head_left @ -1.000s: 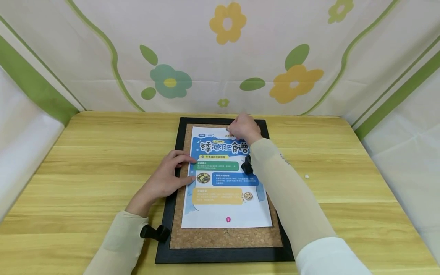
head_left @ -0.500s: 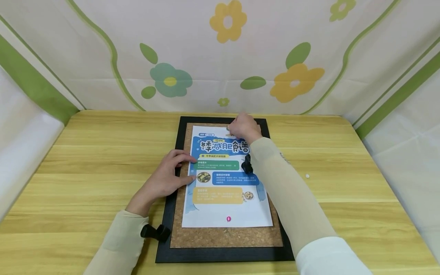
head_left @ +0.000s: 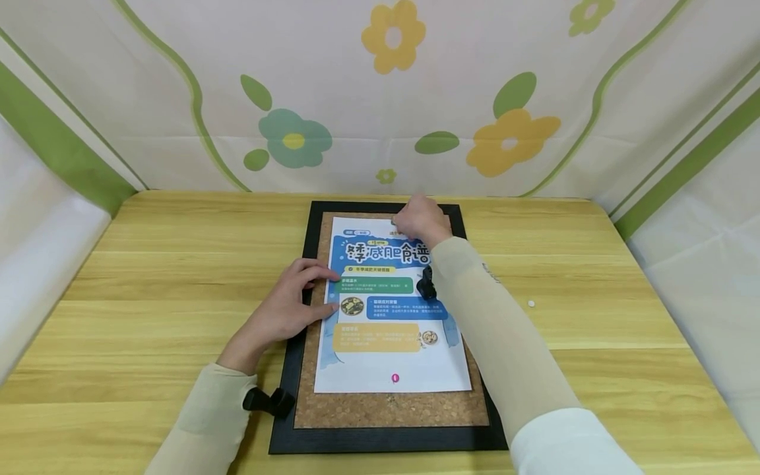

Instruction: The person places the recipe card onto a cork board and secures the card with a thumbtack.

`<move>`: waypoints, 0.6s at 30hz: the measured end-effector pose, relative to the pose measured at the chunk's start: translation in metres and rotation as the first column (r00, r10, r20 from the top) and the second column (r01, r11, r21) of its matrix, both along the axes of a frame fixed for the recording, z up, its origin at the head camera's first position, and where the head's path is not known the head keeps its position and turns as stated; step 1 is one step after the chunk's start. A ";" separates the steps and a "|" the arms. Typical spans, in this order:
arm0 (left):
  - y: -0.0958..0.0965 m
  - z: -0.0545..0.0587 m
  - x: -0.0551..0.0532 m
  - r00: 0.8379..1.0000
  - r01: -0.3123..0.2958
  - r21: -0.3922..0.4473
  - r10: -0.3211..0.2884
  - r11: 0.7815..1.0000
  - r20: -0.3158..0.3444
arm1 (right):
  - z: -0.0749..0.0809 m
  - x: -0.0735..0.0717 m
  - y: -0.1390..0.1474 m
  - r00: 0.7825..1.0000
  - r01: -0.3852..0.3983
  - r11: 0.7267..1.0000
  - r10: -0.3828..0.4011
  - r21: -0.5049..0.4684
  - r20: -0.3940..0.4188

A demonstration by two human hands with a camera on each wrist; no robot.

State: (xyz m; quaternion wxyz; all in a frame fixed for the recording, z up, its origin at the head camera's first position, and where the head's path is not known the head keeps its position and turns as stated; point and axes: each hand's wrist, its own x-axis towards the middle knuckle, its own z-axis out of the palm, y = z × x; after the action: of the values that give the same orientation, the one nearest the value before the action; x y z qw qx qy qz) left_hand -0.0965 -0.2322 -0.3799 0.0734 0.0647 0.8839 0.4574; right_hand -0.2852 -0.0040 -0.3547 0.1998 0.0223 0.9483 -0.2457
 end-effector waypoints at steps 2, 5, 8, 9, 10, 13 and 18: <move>0.000 0.000 0.000 1.000 -0.002 -0.001 0.002 1.000 0.002 | -0.001 -0.001 0.000 1.000 0.008 1.000 -0.008 -0.010 0.003; 0.000 -0.001 0.000 1.000 -0.005 -0.004 0.005 1.000 0.006 | -0.003 -0.001 0.002 1.000 0.022 0.999 -0.022 -0.025 0.009; 0.001 -0.001 0.000 1.000 -0.008 0.001 0.008 1.000 0.012 | -0.004 -0.001 0.002 0.999 0.034 0.999 -0.033 -0.033 0.011; 0.001 -0.001 0.000 1.000 -0.008 0.001 0.008 1.000 0.012 | -0.004 -0.001 0.002 0.999 0.037 0.999 -0.036 -0.033 0.009; 0.001 -0.001 0.000 1.000 -0.007 0.002 0.007 1.000 0.011 | -0.004 -0.001 0.002 0.999 0.042 0.998 -0.042 -0.035 0.010; 0.000 -0.001 0.000 1.000 -0.005 0.003 0.005 1.000 0.006 | -0.004 -0.001 0.002 0.999 0.050 0.998 -0.050 -0.038 0.007; 0.000 -0.001 0.000 1.000 -0.005 0.003 0.005 1.000 0.003 | -0.004 -0.001 0.002 0.998 0.058 0.997 -0.058 -0.053 0.007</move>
State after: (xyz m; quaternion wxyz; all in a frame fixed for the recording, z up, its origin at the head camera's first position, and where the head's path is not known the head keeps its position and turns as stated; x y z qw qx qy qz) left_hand -0.0966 -0.2319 -0.3809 0.0736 0.0619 0.8832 0.4590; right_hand -0.2863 -0.0021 -0.3583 0.1957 0.0453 0.9398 -0.2765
